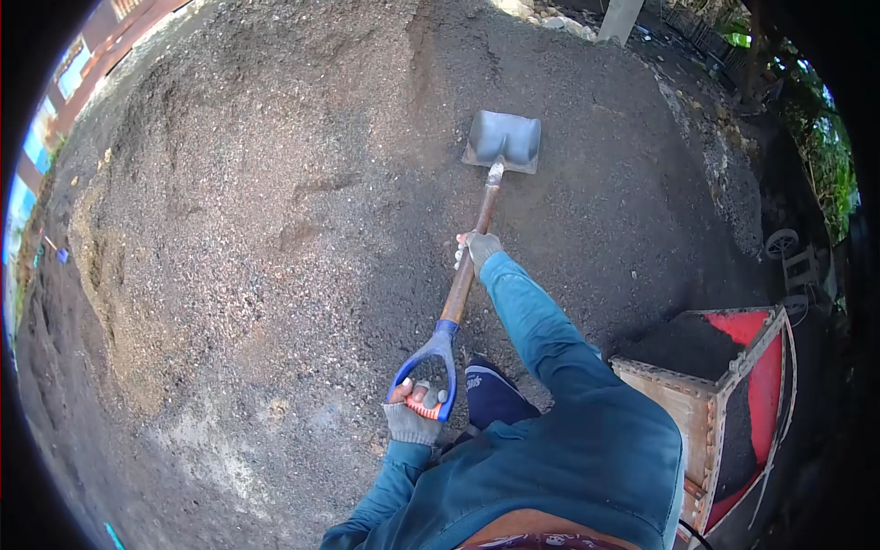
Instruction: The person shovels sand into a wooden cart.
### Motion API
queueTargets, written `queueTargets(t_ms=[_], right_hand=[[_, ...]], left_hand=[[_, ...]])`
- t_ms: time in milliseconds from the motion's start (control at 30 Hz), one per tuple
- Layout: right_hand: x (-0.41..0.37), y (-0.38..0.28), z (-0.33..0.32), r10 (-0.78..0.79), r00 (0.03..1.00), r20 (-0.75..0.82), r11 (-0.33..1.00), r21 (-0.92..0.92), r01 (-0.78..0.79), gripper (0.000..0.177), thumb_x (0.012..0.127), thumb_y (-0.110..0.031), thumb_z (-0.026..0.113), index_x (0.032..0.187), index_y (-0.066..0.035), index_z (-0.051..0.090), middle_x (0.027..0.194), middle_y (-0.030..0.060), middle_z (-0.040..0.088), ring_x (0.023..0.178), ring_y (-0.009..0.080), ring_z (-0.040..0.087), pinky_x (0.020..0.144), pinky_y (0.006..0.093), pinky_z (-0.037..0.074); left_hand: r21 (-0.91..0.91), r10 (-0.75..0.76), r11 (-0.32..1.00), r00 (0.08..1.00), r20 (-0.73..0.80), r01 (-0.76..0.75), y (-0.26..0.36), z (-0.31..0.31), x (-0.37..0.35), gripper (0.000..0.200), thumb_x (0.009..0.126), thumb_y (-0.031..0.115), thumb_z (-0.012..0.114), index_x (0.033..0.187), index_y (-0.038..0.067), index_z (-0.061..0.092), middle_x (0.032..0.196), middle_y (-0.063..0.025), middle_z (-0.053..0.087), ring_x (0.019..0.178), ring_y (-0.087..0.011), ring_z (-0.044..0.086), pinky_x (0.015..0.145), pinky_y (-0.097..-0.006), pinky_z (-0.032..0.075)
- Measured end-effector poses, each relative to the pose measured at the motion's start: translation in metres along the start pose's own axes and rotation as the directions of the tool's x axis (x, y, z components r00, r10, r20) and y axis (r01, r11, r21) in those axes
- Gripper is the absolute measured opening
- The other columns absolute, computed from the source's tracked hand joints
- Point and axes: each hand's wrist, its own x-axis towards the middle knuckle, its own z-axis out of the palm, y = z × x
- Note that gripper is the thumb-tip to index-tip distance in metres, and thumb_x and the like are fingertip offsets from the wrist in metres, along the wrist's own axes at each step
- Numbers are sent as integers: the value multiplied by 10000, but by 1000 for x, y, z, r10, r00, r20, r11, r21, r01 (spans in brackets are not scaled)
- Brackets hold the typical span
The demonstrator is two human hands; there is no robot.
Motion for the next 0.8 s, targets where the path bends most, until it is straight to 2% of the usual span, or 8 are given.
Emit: queueTargets(t_ms=[67, 167, 200, 333, 467, 567, 667, 800], right_hand=[[54, -37, 1, -1, 1000, -3, 999, -42, 1, 125, 841, -74, 643, 902, -47, 538, 679, 74, 542, 536, 239, 577, 464, 448, 514], [162, -132, 8, -35, 997, 73, 999, -23, 37, 117, 849, -91, 634, 898, -63, 531, 700, 66, 544, 548, 233, 566, 499, 461, 515], [196, -170, 12, -44, 995, 95, 999, -21, 46, 112, 855, -94, 627, 894, -69, 525, 694, 63, 539, 546, 230, 560, 506, 462, 515], [310, -266, 44, -85, 979, 186, 992, 103, 66, 104, 883, -111, 598, 891, -105, 494, 671, 46, 511, 544, 215, 540, 531, 457, 508], [326, -228, 49, -100, 986, 131, 994, 55, 94, 97, 893, -137, 599, 919, -99, 514, 691, 49, 519, 563, 223, 545, 526, 452, 501], [293, -197, 24, -83, 993, 84, 996, -35, 86, 141, 871, -106, 639, 963, -77, 536, 731, 64, 543, 631, 237, 596, 576, 461, 545], [277, -171, 3, 1, 993, 117, 996, -89, 10, 162, 855, -80, 655, 964, -72, 535, 741, 68, 553, 641, 243, 607, 585, 465, 559], [271, -126, 1, 73, 994, 75, 997, 1, -74, 119, 859, -83, 644, 922, -76, 544, 719, 65, 556, 575, 220, 579, 526, 447, 544]], left_hand=[[-9, 32, 999, 997, -69, -33, -12, 47, 50, 102, 851, 189, 571, 874, 97, 534, 608, 6, 436, 523, -170, 450, 674, -428, 495], [80, 41, 996, 998, 48, -45, -23, 130, 153, 77, 841, 166, 573, 822, 115, 519, 613, 12, 447, 533, -166, 457, 666, -424, 493], [26, 29, 999, 999, -19, -28, -29, 170, 189, 89, 831, 147, 581, 791, 126, 505, 611, 17, 440, 535, -169, 459, 640, -421, 496], [170, 146, 971, 981, 124, -166, -13, 250, 305, 116, 855, 160, 585, 786, 139, 494, 620, 18, 445, 543, -180, 480, 631, -420, 504], [154, 134, 978, 989, 61, -142, 1, 183, 341, 154, 890, 232, 608, 819, 154, 496, 631, 6, 468, 537, -186, 483, 640, -430, 508], [66, 107, 992, 993, 47, -110, -21, 138, 317, 227, 876, 335, 658, 819, 181, 501, 636, -17, 488, 540, -198, 477, 681, -455, 480], [-7, 98, 995, 983, -153, -100, -42, 113, 271, 310, 870, 451, 617, 794, 178, 492, 613, -31, 470, 526, -227, 456, 650, -455, 469], [-16, 109, 992, 925, -365, -123, -38, 69, 241, 399, 879, 537, 527, 740, 166, 485, 566, -41, 434, 479, -239, 422, 556, -434, 418]])
